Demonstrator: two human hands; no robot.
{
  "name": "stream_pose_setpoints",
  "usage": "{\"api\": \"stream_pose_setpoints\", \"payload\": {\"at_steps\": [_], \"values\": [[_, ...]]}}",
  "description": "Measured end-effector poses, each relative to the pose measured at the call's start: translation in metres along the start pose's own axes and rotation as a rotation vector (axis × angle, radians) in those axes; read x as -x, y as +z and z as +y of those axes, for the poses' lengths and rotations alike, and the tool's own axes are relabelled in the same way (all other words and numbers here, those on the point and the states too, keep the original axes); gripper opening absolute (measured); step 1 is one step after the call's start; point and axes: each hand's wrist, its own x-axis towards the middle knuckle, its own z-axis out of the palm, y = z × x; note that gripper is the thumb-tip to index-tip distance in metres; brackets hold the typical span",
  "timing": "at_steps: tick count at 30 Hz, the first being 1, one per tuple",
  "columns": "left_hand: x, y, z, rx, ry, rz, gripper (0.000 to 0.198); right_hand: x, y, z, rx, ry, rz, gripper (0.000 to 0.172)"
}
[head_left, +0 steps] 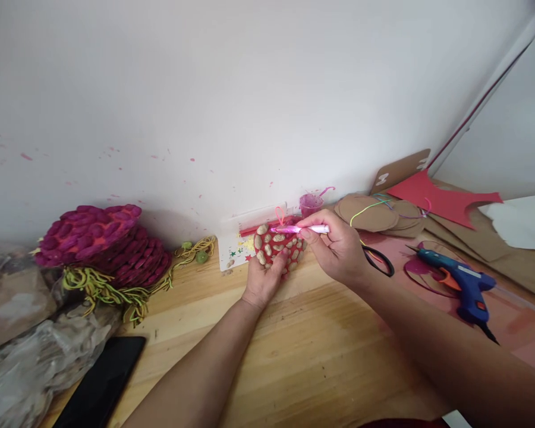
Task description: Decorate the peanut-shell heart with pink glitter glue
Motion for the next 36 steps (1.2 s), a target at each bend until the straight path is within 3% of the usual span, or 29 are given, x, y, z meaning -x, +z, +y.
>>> {"api": "stream_pose_setpoints", "payload": {"at_steps": [9,24,30,36], "values": [[0.001,-0.002,-0.003,-0.030,-0.061,0.010,0.034,-0.001,-0.002,0.002,0.096,-0.034,-0.030,0.003],[0.000,-0.001,0.005,-0.160,0.019,0.025,0.023,0.000,-0.001,0.008,0.209,-0.245,-0.106,0.006],[-0.001,-0.001,0.005,-0.135,0.036,0.021,0.023,0.002,0.000,0.014,0.283,-0.265,-0.179,0.005],[-0.001,0.000,0.006,-0.120,0.034,0.016,0.024,0.003,0.000,0.014,0.253,-0.279,-0.168,0.007]]}}
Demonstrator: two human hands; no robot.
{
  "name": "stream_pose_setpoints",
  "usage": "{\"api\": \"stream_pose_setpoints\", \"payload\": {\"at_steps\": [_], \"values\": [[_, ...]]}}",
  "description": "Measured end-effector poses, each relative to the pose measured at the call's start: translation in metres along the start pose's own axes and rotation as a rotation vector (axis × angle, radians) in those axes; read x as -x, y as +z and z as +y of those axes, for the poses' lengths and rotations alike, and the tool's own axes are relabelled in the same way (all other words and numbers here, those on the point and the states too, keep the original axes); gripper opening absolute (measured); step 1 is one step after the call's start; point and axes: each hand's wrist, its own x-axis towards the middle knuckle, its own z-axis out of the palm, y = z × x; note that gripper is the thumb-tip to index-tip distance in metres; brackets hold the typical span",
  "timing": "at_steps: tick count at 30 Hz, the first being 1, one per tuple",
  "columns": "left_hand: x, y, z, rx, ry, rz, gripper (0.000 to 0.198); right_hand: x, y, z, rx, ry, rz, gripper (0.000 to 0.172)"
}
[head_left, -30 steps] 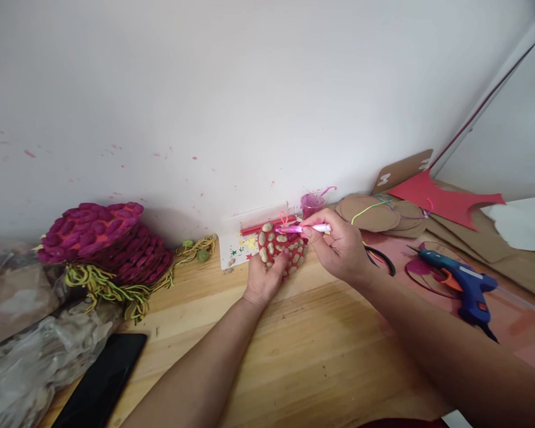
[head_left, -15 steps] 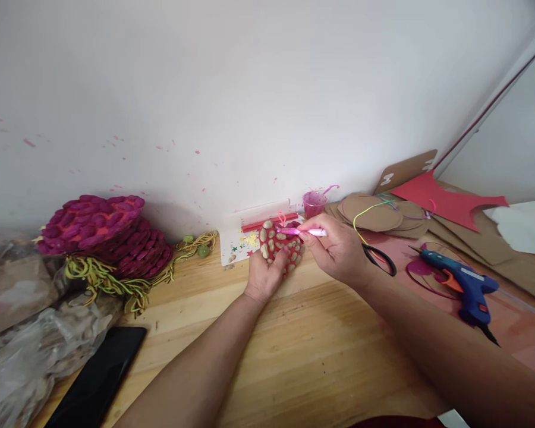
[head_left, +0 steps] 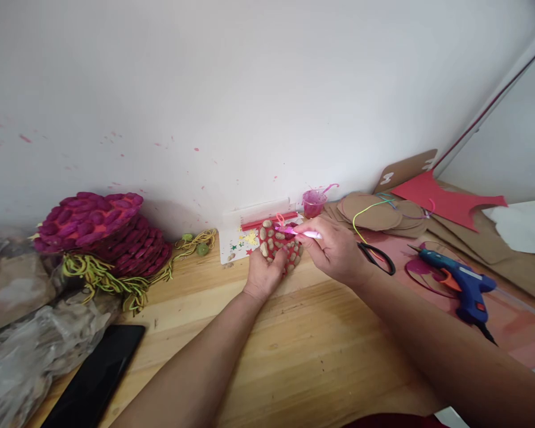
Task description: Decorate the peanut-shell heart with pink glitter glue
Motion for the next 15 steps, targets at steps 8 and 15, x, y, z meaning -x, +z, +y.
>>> {"api": "stream_pose_setpoints", "payload": {"at_steps": [8,15], "values": [[-0.0014,-0.0003,0.0000,0.026,-0.037,0.008,0.028,-0.0005,-0.0008,0.0016,0.038,0.047,-0.040,0.005],[-0.0018,-0.0012,-0.0033,-0.005,-0.023,0.007,0.026,-0.0015,-0.0017,0.0001,-0.067,0.162,0.014,0.006]]}}
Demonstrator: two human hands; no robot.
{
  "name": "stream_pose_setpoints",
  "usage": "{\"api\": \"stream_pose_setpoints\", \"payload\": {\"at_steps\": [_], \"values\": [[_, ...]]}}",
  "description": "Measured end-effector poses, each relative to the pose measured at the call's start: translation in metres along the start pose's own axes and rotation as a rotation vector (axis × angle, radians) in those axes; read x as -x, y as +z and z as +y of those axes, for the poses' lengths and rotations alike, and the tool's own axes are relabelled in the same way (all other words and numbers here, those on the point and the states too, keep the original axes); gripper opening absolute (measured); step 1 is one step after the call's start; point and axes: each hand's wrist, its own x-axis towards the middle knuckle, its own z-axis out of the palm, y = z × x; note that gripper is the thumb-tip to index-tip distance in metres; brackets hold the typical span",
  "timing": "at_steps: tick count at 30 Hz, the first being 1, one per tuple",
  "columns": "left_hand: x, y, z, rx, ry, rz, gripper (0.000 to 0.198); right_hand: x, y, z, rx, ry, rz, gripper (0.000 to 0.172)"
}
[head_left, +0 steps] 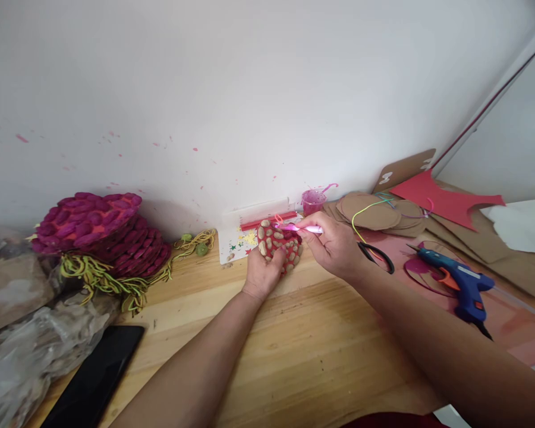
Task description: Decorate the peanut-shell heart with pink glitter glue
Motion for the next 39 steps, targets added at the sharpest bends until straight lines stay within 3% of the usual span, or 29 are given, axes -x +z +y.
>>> {"api": "stream_pose_setpoints", "payload": {"at_steps": [19,39], "values": [[0.000,0.000,-0.002,-0.013,0.005,-0.007,0.027,0.002,0.003,0.003,-0.038,0.104,0.068,0.008],[-0.001,0.000,-0.009,0.016,-0.014,-0.001,0.027,0.001,0.001,0.005,-0.099,0.214,0.057,0.011]]}}
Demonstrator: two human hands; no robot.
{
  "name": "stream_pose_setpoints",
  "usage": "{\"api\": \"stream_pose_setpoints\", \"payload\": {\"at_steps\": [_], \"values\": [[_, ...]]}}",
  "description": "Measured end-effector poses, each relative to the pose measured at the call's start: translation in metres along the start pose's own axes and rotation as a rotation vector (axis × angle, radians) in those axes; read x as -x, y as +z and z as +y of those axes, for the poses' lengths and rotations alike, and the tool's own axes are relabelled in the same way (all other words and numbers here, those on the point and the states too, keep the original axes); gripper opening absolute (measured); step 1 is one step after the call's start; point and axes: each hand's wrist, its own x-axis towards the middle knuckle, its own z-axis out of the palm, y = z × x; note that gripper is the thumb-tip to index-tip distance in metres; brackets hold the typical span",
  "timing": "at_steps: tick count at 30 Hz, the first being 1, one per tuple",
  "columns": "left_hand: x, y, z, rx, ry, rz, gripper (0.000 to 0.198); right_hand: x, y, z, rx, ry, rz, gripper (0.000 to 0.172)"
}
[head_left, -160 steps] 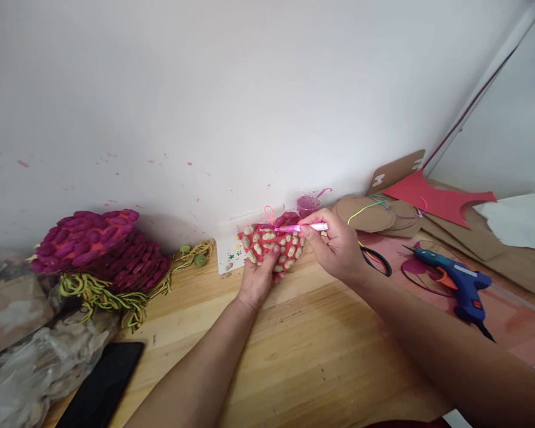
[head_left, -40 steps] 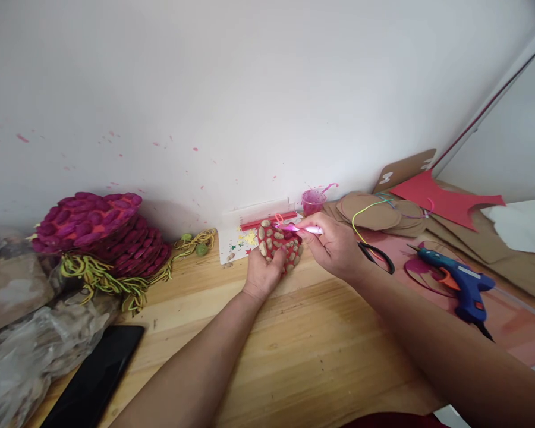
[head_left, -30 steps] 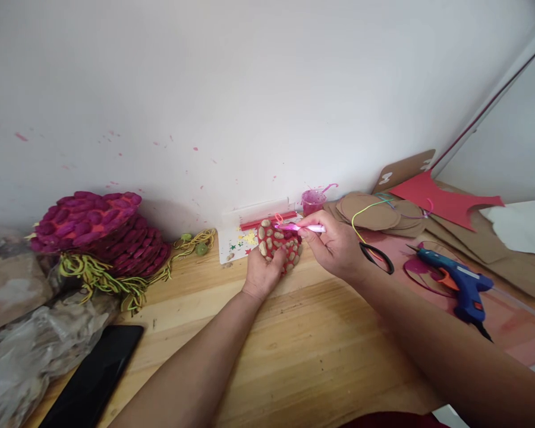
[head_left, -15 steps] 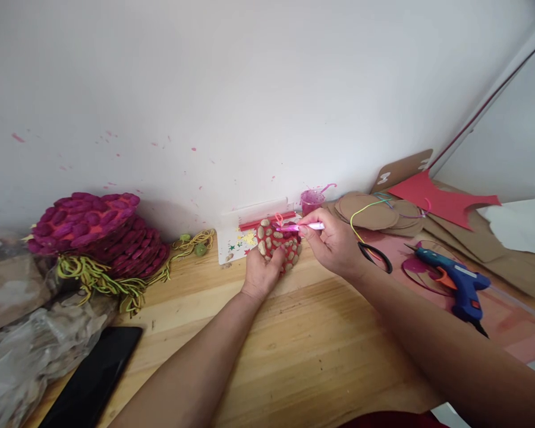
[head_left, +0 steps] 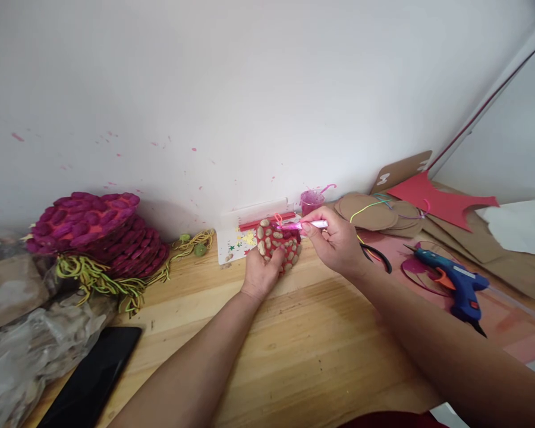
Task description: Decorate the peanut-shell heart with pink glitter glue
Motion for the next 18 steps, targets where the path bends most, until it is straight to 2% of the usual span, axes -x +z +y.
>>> {"api": "stream_pose_setpoints", "payload": {"at_steps": [4,9,12,15,18], "values": [[0.000,0.000,0.001,0.025,0.035,-0.011,0.029,0.001,0.002,0.001,-0.041,0.008,-0.009,0.013],[-0.003,-0.001,-0.002,0.020,-0.033,0.062,0.031,-0.001,-0.001,0.006,0.048,0.016,-0.028,0.013],[-0.005,-0.001,-0.002,0.048,-0.119,0.114,0.034,-0.005,-0.007,0.013,0.041,0.023,0.042,0.015],[-0.006,-0.001,0.001,0.080,-0.214,0.135,0.037,-0.013,-0.018,0.023,0.005,0.107,0.162,0.019],[-0.006,-0.001,0.004,0.098,-0.255,0.135,0.037,-0.026,-0.029,0.037,0.106,0.172,0.261,0.022]]}}
